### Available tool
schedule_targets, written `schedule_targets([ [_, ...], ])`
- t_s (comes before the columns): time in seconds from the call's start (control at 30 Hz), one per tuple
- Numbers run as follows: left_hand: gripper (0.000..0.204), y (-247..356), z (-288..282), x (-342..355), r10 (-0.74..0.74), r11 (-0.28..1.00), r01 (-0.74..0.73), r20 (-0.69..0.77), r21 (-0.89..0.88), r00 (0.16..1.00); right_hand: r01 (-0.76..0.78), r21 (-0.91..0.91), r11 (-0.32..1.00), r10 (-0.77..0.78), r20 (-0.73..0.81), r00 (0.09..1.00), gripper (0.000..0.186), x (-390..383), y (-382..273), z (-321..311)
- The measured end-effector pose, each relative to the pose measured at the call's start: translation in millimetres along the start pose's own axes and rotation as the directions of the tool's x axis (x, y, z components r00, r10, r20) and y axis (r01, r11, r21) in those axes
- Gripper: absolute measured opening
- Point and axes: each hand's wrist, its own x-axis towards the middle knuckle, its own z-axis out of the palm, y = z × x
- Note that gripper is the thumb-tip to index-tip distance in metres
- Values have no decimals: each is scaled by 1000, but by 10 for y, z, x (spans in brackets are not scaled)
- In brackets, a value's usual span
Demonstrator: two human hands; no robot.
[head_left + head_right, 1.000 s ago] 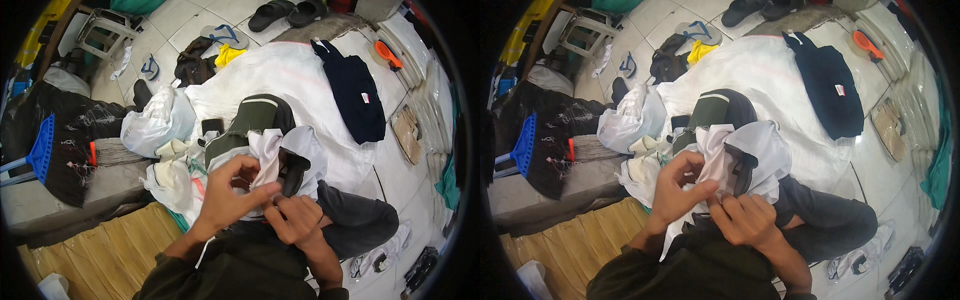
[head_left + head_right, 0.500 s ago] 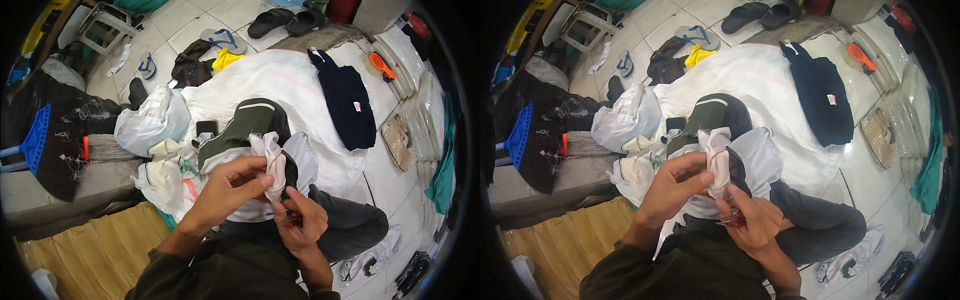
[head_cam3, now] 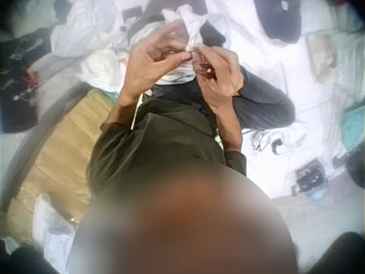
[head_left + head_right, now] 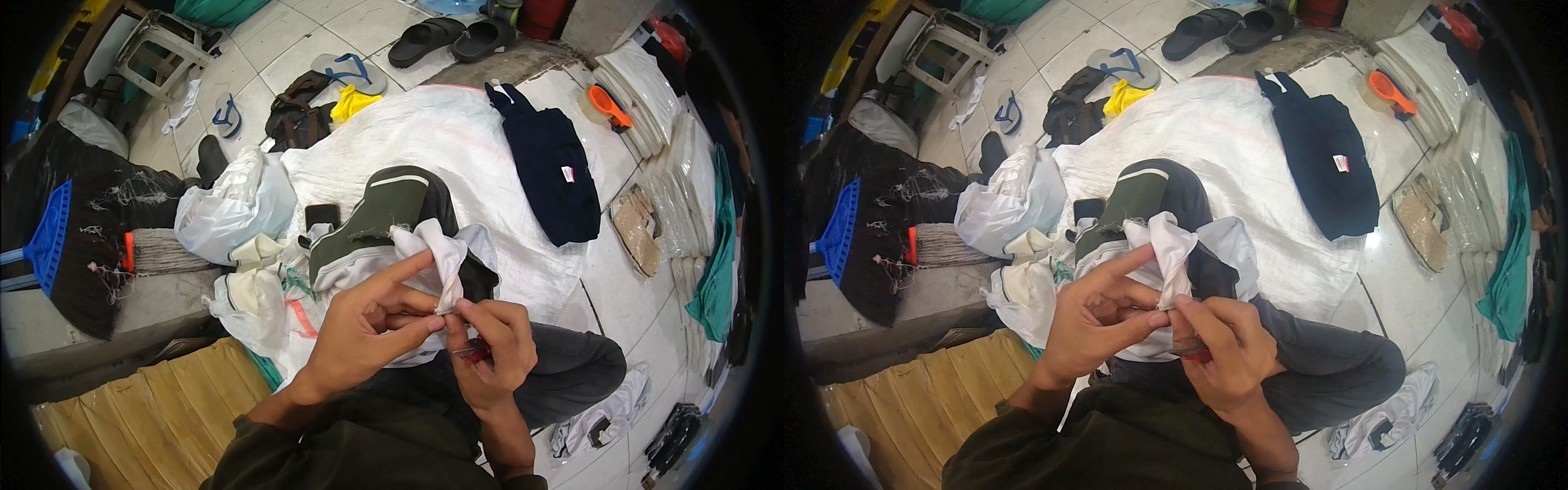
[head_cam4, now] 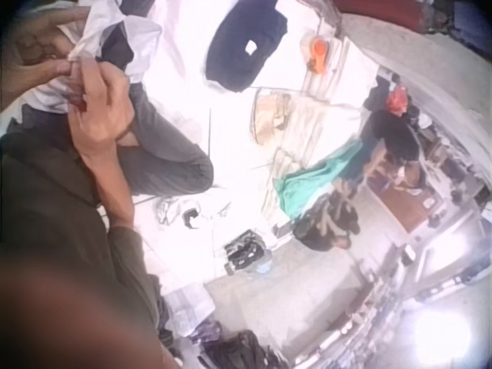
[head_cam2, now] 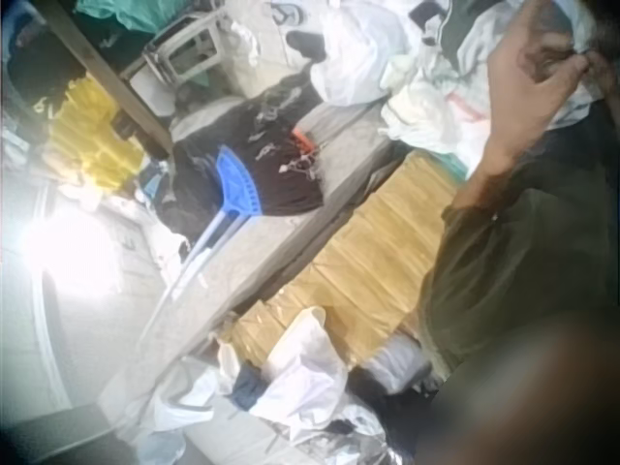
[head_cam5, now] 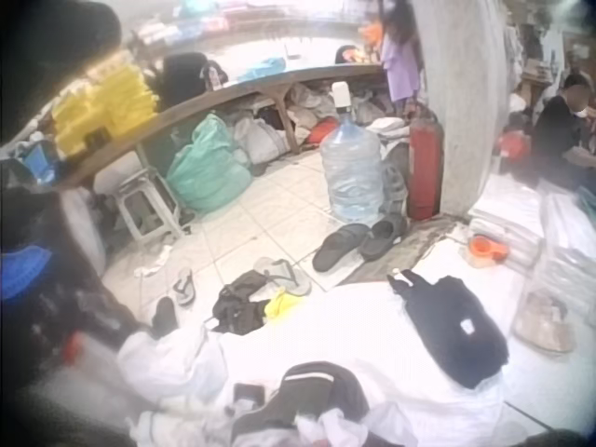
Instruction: The person sits on the floor and uses red-handled scissors to cut a white fabric item. They repeatedly trim small sections of the fabric edge, adjusting the material between cuts.
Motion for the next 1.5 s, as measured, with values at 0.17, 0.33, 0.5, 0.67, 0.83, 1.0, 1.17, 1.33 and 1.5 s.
schedule_targets([
  [0.17,93,59,54,-47,66,998,-66,-44,-13,997,-4,14,1000,2,88,996,31,69,-28,-87],
  [0.33,102,86,50,-51,69,990,-61,-57,130,996,109,-63,992,-91,236,967,29,187,-36,-201],
  [0.5,103,75,59,-38,62,993,-58,-34,107,997,-39,115,993,17,185,983,15,231,-1,-181],
  [0.67,99,46,72,-23,43,999,-44,-46,-14,998,-428,424,798,349,252,902,10,186,39,-156],
  [0.83,95,21,54,2,34,998,-35,-16,-53,999,-708,568,419,580,433,690,15,140,-4,-179],
  [1.0,88,-18,58,29,33,995,-35,-15,-97,999,-786,545,290,638,502,584,17,162,-17,-191],
  [1.17,81,-38,61,33,36,991,-39,-29,-129,999,-738,517,435,629,411,659,19,150,-12,-144],
  [1.33,79,-51,64,44,44,990,-48,-33,-135,998,-714,550,434,695,300,653,14,98,-35,-169],
  [1.5,76,-70,84,37,29,989,-34,-38,-142,999,-504,369,781,479,164,862,16,31,-75,-98],
])
